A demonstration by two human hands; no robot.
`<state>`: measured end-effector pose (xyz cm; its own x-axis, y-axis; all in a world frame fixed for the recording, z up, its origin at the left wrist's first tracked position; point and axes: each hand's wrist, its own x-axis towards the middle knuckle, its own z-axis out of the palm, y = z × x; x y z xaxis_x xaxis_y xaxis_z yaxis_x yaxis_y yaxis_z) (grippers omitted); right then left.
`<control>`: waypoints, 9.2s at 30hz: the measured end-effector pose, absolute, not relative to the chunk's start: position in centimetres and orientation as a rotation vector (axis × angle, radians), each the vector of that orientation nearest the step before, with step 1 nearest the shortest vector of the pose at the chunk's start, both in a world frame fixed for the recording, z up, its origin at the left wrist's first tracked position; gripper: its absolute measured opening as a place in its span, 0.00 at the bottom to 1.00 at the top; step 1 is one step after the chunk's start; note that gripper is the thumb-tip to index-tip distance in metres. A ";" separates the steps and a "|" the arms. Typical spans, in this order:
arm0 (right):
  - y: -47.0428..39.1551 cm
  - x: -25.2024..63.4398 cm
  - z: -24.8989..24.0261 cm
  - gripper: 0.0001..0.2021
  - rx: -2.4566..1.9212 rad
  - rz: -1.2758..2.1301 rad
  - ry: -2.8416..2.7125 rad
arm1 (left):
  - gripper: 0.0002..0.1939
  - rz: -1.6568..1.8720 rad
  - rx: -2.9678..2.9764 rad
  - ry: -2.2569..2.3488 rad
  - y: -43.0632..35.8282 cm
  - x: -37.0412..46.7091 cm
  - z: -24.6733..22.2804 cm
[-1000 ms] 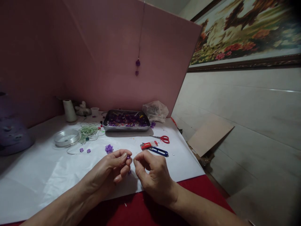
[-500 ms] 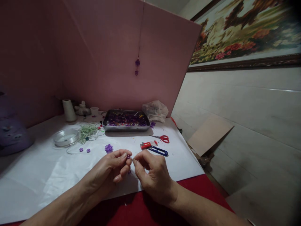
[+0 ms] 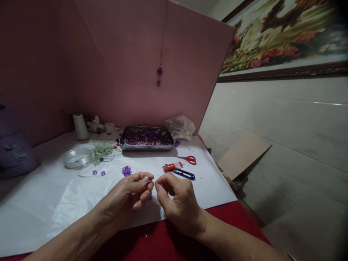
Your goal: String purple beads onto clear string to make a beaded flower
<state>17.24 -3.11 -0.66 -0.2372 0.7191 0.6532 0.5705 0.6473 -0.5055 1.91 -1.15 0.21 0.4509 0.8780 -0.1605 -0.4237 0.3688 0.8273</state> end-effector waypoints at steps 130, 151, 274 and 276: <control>-3.1 17.3 -0.9 0.06 -1.034 0.181 -1.931 | 0.08 0.940 0.830 0.697 -1.5 2.2 0.3; -3.0 17.3 -1.1 0.05 -1.040 0.255 -1.930 | 0.06 0.951 0.829 0.708 -1.3 1.9 -0.2; -3.1 17.1 -0.9 0.04 -1.077 0.302 -1.931 | 0.07 1.003 0.818 0.743 -1.3 2.2 -0.6; -3.1 17.1 -0.8 0.05 -1.076 0.295 -1.936 | 0.07 1.003 0.825 0.742 -1.2 2.2 -0.8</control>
<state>17.09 -3.09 -0.83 -0.2409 0.7785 0.5796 0.5702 0.5968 -0.5646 2.16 -1.16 -0.85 0.3565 0.9217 -0.1527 -0.4151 0.3027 0.8579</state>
